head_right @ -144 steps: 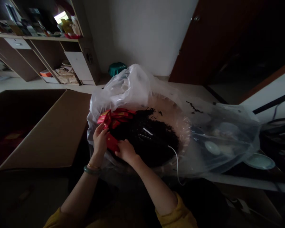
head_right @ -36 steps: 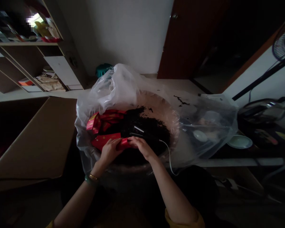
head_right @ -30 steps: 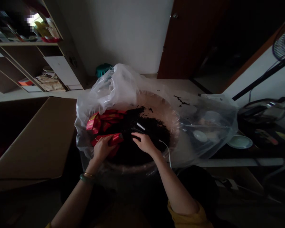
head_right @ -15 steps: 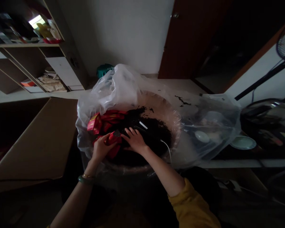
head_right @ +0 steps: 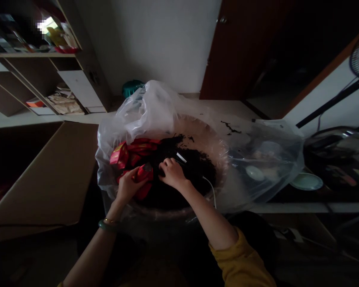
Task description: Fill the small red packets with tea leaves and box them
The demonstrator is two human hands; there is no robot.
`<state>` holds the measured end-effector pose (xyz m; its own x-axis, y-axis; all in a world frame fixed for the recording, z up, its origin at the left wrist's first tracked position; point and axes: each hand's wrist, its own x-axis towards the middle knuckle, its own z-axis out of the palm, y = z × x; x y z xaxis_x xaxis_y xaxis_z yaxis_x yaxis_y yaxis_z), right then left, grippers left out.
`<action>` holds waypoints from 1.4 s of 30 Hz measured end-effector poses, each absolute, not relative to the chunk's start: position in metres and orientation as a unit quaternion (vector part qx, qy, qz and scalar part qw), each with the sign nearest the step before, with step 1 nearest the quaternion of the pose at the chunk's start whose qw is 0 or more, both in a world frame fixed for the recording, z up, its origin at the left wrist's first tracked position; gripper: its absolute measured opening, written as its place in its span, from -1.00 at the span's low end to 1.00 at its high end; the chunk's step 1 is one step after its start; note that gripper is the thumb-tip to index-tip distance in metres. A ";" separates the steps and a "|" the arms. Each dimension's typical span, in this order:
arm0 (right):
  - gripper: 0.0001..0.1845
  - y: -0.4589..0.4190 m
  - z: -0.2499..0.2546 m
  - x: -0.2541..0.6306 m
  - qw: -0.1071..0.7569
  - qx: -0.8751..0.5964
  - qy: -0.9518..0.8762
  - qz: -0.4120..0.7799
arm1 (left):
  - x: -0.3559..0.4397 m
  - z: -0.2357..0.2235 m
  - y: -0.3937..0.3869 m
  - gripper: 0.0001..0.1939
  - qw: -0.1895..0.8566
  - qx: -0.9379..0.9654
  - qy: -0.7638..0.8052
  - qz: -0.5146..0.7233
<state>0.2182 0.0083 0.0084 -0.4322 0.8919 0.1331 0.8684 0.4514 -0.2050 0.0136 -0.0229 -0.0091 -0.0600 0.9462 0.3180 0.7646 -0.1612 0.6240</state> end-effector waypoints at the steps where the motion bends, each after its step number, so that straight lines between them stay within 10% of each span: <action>1: -0.47 0.010 0.007 0.219 0.113 -0.524 -0.843 0.051 | 0.014 -0.009 -0.023 -0.51 0.128 0.674 0.634 0.356; 5: -0.10 0.016 -0.002 0.208 0.070 -0.506 -0.859 0.036 | 0.018 -0.007 -0.023 -0.52 0.129 0.680 0.629 0.355; 13: -0.60 0.011 0.005 0.211 0.046 -0.460 -0.887 0.009 | 0.022 -0.004 -0.022 -0.51 0.125 0.693 0.609 0.365; 25: -0.86 0.033 0.042 0.243 0.384 -0.518 -0.709 0.286 | 0.041 0.003 -0.017 -0.52 0.132 0.690 0.622 0.345; 42: -0.88 0.038 0.094 0.225 0.141 -0.565 -0.790 0.195 | 0.068 0.003 -0.010 -0.52 0.117 0.704 0.607 0.350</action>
<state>0.2249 0.0379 0.0944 -0.3229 0.9464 0.0025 0.8367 0.2867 -0.4666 0.0682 -0.0104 0.0027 0.0175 0.9365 0.3502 0.7721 -0.2352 0.5904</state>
